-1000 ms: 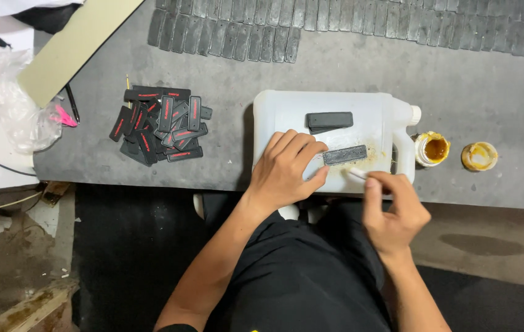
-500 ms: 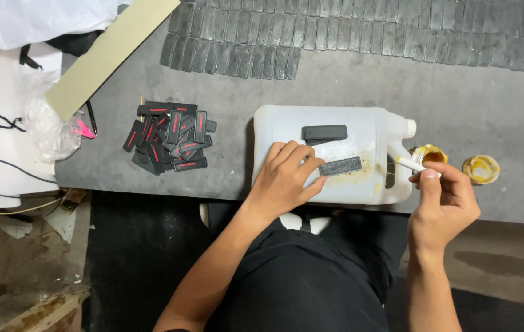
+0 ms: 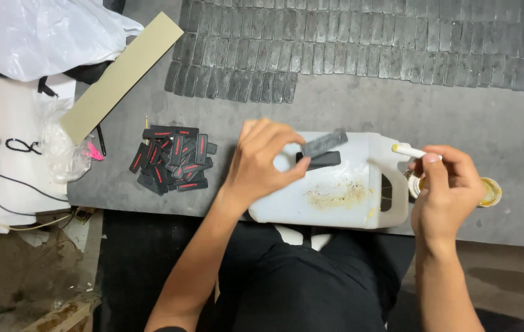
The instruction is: Applying glue to the back of small black tags using a brush and arranging them in a grid on a work surface.
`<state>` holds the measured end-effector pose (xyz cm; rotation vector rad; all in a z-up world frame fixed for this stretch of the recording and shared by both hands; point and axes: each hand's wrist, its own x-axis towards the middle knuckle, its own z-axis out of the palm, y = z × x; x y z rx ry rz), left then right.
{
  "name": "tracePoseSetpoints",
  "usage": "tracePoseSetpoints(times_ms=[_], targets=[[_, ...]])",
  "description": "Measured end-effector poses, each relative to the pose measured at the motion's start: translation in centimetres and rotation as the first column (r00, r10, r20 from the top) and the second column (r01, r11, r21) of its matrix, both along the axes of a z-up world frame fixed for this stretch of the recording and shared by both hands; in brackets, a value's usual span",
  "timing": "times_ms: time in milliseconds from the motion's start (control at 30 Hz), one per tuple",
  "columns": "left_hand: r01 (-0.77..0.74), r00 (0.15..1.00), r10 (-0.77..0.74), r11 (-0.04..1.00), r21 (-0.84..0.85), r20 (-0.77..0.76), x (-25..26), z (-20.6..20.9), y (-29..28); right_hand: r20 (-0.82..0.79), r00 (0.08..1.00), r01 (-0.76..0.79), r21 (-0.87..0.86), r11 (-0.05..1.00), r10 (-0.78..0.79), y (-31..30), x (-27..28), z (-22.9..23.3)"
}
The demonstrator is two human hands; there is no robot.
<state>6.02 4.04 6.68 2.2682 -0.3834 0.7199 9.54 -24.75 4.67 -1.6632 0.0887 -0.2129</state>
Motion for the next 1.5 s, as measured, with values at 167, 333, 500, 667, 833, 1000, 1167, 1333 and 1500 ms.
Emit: tracePoseSetpoints(times_ms=[167, 333, 500, 667, 833, 1000, 1167, 1333, 1500], targets=[[-0.01, 0.954, 0.034, 0.997, 0.081, -0.299, 9.8, -5.3, 2.5, -0.226, 0.966, -0.064, 0.25, 0.966, 0.123, 3.8, 7.6, 1.1], [0.018, 0.922, 0.082, 0.968, 0.251, -0.38, 14.3, -12.1, 3.6, -0.427, 0.87, -0.068, 0.39, 0.918, 0.245, 6.9, 15.4, -6.1], [0.101, 0.982, -0.027, 0.913, 0.394, -0.189, 15.0, -14.6, 4.5, -0.677, 0.636, -0.208, 0.311, 0.927, 0.37, 9.3, 19.8, -13.7], [0.074, 0.997, -0.063, 0.916, 0.393, -0.041, 14.7, -16.2, 5.5, -0.678, 0.624, -0.23, 0.317, 0.92, 0.389, 12.0, 20.4, -13.5], [0.11, 0.992, -0.122, 0.916, 0.386, 0.006, 14.5, -16.7, 6.1, -0.682, 0.609, -0.21, 0.354, 0.912, 0.405, 13.4, 21.1, -12.9], [0.117, 0.99, -0.138, 0.914, 0.388, 0.026, 14.8, -16.9, 6.2, -0.672, 0.636, -0.198, 0.334, 0.921, 0.38, 13.5, 21.2, -14.1], [0.089, 0.988, -0.128, 0.925, 0.37, 0.082, 15.2, -16.5, 5.4, -0.682, 0.632, -0.18, 0.334, 0.925, 0.369, 13.8, 20.8, -13.7], [0.079, 0.987, -0.124, 0.928, 0.363, 0.103, 15.0, -16.3, 5.9, -0.665, 0.645, -0.166, 0.36, 0.918, 0.377, 14.5, 21.5, -14.3], [0.121, 0.987, -0.152, 0.927, 0.355, 0.06, 14.7, -15.9, 6.3, -0.661, 0.649, -0.15, 0.374, 0.915, 0.376, 15.1, 21.7, -14.3]])
